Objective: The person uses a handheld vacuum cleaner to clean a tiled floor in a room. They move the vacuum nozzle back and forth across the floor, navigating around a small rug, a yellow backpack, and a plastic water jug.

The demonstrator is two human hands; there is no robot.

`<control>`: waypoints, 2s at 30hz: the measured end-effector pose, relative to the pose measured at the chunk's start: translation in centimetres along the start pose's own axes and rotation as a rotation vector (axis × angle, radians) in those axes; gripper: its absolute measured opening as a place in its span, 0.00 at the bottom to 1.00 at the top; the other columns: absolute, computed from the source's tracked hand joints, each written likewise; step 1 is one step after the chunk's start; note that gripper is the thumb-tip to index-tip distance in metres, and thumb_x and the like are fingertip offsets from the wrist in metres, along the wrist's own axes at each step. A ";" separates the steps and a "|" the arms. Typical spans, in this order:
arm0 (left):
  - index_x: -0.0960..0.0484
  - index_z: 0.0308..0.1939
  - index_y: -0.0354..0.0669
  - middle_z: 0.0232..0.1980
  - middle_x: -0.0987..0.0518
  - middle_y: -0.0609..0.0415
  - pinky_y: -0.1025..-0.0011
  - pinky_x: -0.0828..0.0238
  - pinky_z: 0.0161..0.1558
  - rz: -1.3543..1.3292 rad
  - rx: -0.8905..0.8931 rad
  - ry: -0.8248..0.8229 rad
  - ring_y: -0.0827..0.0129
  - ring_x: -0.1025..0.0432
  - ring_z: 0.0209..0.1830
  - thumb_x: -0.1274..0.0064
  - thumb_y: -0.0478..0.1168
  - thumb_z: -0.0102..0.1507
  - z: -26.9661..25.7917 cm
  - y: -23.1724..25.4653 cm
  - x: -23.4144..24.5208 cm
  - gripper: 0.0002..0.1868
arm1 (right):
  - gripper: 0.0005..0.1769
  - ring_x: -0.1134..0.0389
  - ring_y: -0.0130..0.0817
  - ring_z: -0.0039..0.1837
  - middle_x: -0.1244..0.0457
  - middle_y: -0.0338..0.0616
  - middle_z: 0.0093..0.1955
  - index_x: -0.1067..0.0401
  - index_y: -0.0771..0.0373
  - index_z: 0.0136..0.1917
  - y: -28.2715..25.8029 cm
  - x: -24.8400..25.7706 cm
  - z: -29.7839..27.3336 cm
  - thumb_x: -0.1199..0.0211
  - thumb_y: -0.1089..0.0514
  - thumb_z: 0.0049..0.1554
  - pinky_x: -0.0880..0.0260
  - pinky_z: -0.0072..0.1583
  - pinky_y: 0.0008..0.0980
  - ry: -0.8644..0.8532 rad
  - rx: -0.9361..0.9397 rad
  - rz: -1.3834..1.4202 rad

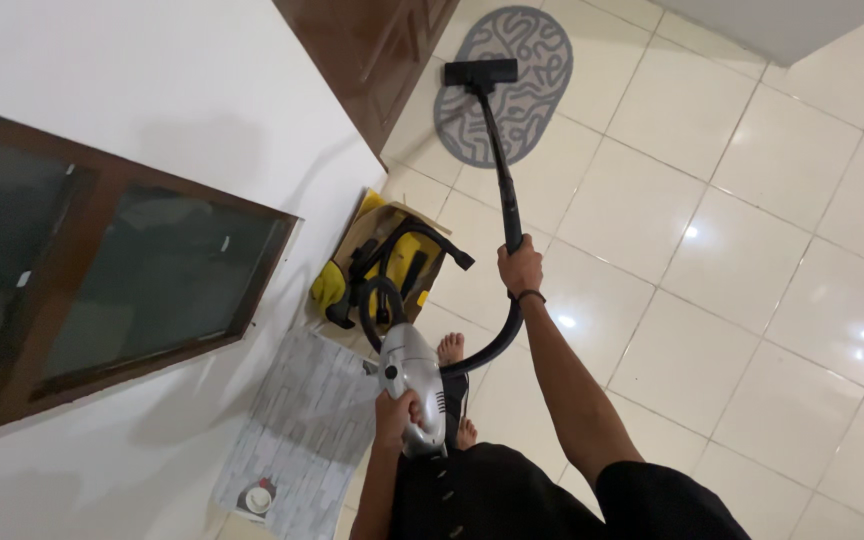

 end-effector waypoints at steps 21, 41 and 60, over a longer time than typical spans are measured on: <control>0.29 0.33 0.36 0.18 0.32 0.53 0.65 0.37 0.15 0.148 0.043 -0.183 0.67 0.37 0.11 0.47 0.30 0.55 -6.3 -1.9 -0.2 0.06 | 0.20 0.29 0.66 0.48 0.30 0.63 0.43 0.34 0.57 0.58 16.2 -4.1 -25.5 0.40 0.44 0.58 0.28 0.52 0.60 0.077 -0.206 0.026; 0.28 0.32 0.32 0.20 0.31 0.52 0.66 0.36 0.16 0.152 0.036 -0.117 0.67 0.36 0.13 0.47 0.30 0.56 -0.1 3.7 -0.2 0.05 | 0.22 0.29 0.67 0.46 0.32 0.66 0.41 0.32 0.61 0.58 9.4 -6.0 -21.5 0.38 0.46 0.56 0.28 0.50 0.59 0.159 -0.205 0.173; 0.30 0.25 0.34 0.17 0.33 0.52 0.64 0.38 0.16 0.149 0.105 -0.104 0.65 0.38 0.11 0.49 0.30 0.56 9.5 12.1 -3.9 0.06 | 0.23 0.28 0.64 0.48 0.32 0.67 0.46 0.34 0.62 0.61 -1.6 -0.8 6.5 0.40 0.46 0.58 0.26 0.52 0.56 0.197 -0.257 0.186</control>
Point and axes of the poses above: each hand's wrist, its own z-axis towards the middle knuckle, its own x-axis out of the back of the hand, y = z × x, the point moved 7 cm from there along z, towards the middle knuckle
